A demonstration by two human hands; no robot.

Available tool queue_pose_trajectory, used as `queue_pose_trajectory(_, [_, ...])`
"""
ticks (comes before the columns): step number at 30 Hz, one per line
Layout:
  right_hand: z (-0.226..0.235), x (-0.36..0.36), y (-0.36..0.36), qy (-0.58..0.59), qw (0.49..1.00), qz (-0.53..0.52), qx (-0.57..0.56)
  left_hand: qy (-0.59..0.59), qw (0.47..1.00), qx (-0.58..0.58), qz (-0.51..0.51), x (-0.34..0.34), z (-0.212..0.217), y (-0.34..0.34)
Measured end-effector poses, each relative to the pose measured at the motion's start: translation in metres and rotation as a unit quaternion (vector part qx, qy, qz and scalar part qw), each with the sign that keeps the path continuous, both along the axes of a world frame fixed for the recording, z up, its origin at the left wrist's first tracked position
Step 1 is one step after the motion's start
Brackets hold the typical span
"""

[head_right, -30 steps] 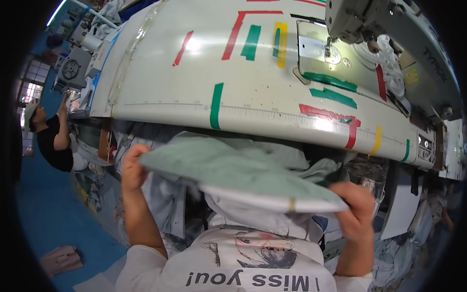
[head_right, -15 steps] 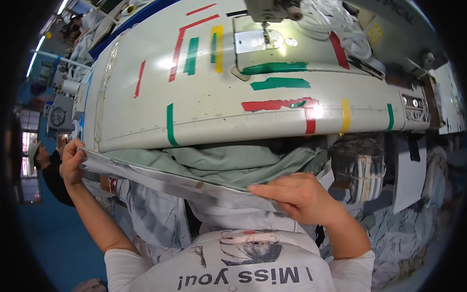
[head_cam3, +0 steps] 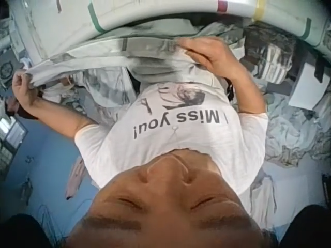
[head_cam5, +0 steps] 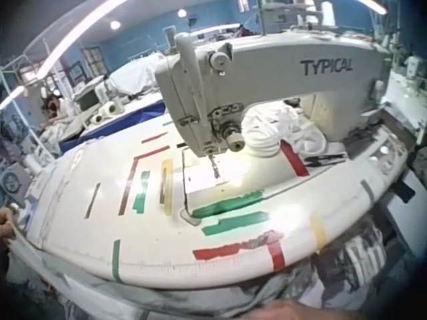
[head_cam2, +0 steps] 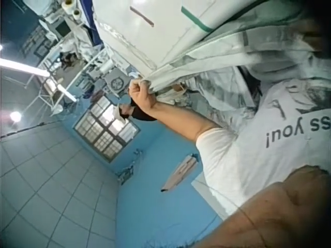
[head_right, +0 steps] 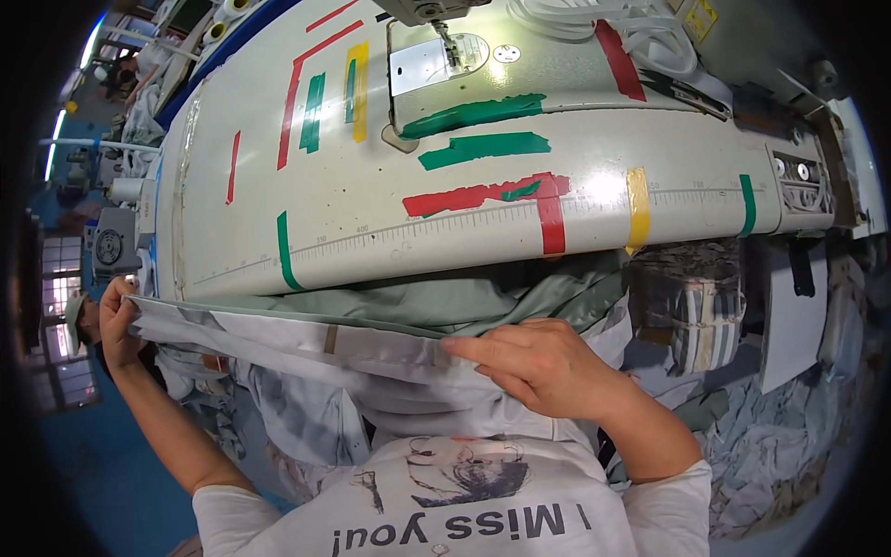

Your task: Sewing fabric edges together using an industrial sewing machine to manufacture pillowcases.

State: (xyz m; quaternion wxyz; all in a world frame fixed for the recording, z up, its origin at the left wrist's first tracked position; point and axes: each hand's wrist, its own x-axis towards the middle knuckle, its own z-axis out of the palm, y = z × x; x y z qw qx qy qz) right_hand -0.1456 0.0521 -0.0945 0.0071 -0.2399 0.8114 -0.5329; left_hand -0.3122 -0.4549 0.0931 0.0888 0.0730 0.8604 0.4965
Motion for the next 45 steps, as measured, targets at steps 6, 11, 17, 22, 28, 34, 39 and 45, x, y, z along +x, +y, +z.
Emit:
queue_pose_trajectory(6, [-0.002, -0.006, 0.003, 0.019, 0.999, -0.024, -0.018, 0.007, 1.0, -0.003, -0.001, -0.004, 0.005, 0.006])
queue_pose_trajectory(11, [-0.014, -0.005, 0.018, -0.036, 0.999, -0.008, 0.016, 0.006, 1.0, 0.005, -0.011, -0.009, 0.006, 0.003])
queue_pose_trajectory(17, [0.051, 0.008, 0.065, -0.003, 0.999, -0.016, -0.039, 0.064, 0.996, 0.033, -0.049, 0.004, 0.021, -0.052])
queue_pose_trajectory(22, [0.014, 0.01, 0.06, -0.075, 0.995, -0.067, -0.028, -0.006, 0.999, 0.03, -0.026, 0.004, -0.026, -0.09])
queue_pose_trajectory(28, [0.002, 0.005, 0.036, -0.074, 0.997, -0.032, 0.0, -0.047, 0.994, 0.092, 0.032, 0.02, -0.05, -0.138])
queue_pose_trajectory(34, [-0.007, 0.008, 0.028, -0.116, 0.993, 0.034, -0.006, -0.058, 0.988, 0.127, 0.072, 0.026, -0.06, -0.15])
queue_pose_trajectory(39, [0.025, 0.005, 0.046, -0.099, 0.995, 0.025, -0.016, -0.051, 0.985, 0.138, 0.093, 0.037, -0.054, -0.156])
queue_pose_trajectory(45, [0.003, 0.011, 0.055, -0.059, 0.995, -0.071, -0.027, -0.076, 0.981, 0.147, 0.099, 0.044, -0.066, -0.176])
